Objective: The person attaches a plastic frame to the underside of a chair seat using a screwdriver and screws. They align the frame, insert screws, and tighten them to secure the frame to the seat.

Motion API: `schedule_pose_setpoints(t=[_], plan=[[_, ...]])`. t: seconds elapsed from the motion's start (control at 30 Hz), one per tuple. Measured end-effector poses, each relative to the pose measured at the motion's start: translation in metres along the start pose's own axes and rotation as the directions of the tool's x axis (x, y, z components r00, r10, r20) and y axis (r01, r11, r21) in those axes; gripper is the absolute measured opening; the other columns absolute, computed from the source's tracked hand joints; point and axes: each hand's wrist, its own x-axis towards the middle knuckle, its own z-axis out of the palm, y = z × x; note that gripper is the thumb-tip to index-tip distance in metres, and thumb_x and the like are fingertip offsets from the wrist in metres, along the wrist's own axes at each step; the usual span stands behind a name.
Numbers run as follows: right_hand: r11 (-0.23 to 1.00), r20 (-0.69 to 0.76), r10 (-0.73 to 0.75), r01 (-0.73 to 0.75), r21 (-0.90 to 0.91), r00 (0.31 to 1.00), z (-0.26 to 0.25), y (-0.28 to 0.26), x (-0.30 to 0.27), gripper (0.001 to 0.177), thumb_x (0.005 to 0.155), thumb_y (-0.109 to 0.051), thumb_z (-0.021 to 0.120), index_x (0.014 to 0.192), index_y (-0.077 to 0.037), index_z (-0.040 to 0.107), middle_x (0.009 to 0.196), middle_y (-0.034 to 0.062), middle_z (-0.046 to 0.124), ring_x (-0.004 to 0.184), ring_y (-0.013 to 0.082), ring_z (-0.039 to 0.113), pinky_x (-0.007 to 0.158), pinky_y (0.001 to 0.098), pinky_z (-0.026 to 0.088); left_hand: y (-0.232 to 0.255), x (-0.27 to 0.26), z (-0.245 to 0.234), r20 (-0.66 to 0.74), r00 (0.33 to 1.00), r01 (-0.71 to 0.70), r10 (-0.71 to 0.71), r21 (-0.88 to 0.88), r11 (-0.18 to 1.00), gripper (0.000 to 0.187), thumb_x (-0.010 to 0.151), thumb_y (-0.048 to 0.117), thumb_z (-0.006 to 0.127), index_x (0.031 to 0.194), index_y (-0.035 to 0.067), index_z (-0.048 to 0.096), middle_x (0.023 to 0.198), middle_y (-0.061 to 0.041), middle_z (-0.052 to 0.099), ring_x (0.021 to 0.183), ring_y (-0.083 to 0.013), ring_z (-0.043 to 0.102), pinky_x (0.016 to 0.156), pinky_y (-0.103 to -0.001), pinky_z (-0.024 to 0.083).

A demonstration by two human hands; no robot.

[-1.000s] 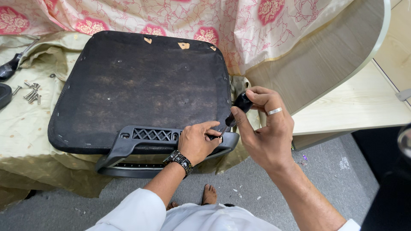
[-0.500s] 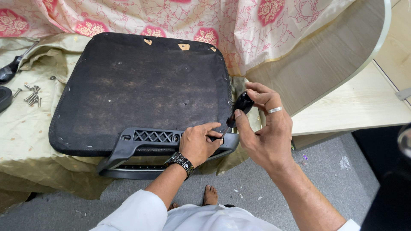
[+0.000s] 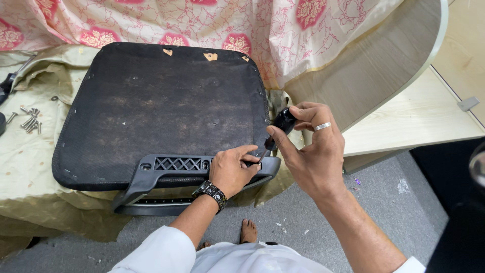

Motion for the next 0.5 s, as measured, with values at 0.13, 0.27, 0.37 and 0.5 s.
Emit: schedule_pose_setpoints(t=[0.13,0.27,0.37,0.5], plan=[[0.991,0.025,0.017,-0.020,0.133,1.000,-0.0015,-0.0004,-0.0013,0.036,0.093,0.003,0.072,0.123,0.001,0.052,0.131,0.0170,0.064,0.118,0.0211,0.069,0.101,0.0335,0.059,0.0004,0.0006,-0.0002,0.001,1.000,-0.016,0.016,0.001,1.000,0.050,0.075,0.019,0.082,0.124,0.017,0.072,0.098,0.006,0.081,0.069,-0.0094,0.072,0.070,-0.027,0.060],[0.998,0.012,0.066,-0.066,0.023,0.998,-0.0018,-0.0014,0.0007,0.038,0.091,-0.002,0.081,0.118,0.000,0.054,0.122,0.0174,0.067,0.108,0.0198,0.072,0.091,0.0308,0.062,0.0001,0.0004,-0.0014,0.000,0.999,-0.032,0.032,0.010,0.999,0.050,0.075,0.020,0.082,0.124,0.017,0.072,0.097,0.006,0.081,0.068,-0.0095,0.072,0.070,-0.027,0.060],[0.995,-0.001,0.085,-0.085,0.050,0.996,-0.0025,-0.0043,0.0002,0.036,0.091,0.000,0.078,0.117,0.001,0.052,0.124,0.0202,0.063,0.109,0.0199,0.072,0.092,0.0302,0.064,0.0007,0.0000,-0.0018,0.011,1.000,-0.027,0.027,0.004,1.000,0.050,0.075,0.020,0.081,0.124,0.017,0.072,0.098,0.007,0.081,0.068,-0.0089,0.072,0.071,-0.027,0.060],[0.997,-0.004,0.028,-0.028,0.078,1.000,-0.0043,-0.0060,-0.0003,0.034,0.092,0.001,0.074,0.117,0.003,0.051,0.132,0.0185,0.065,0.115,0.0202,0.072,0.100,0.0329,0.062,-0.0010,0.0004,-0.0024,0.006,1.000,-0.027,0.027,-0.005,1.000,0.049,0.076,0.019,0.079,0.124,0.017,0.072,0.098,0.007,0.081,0.068,-0.0101,0.073,0.072,-0.028,0.060]])
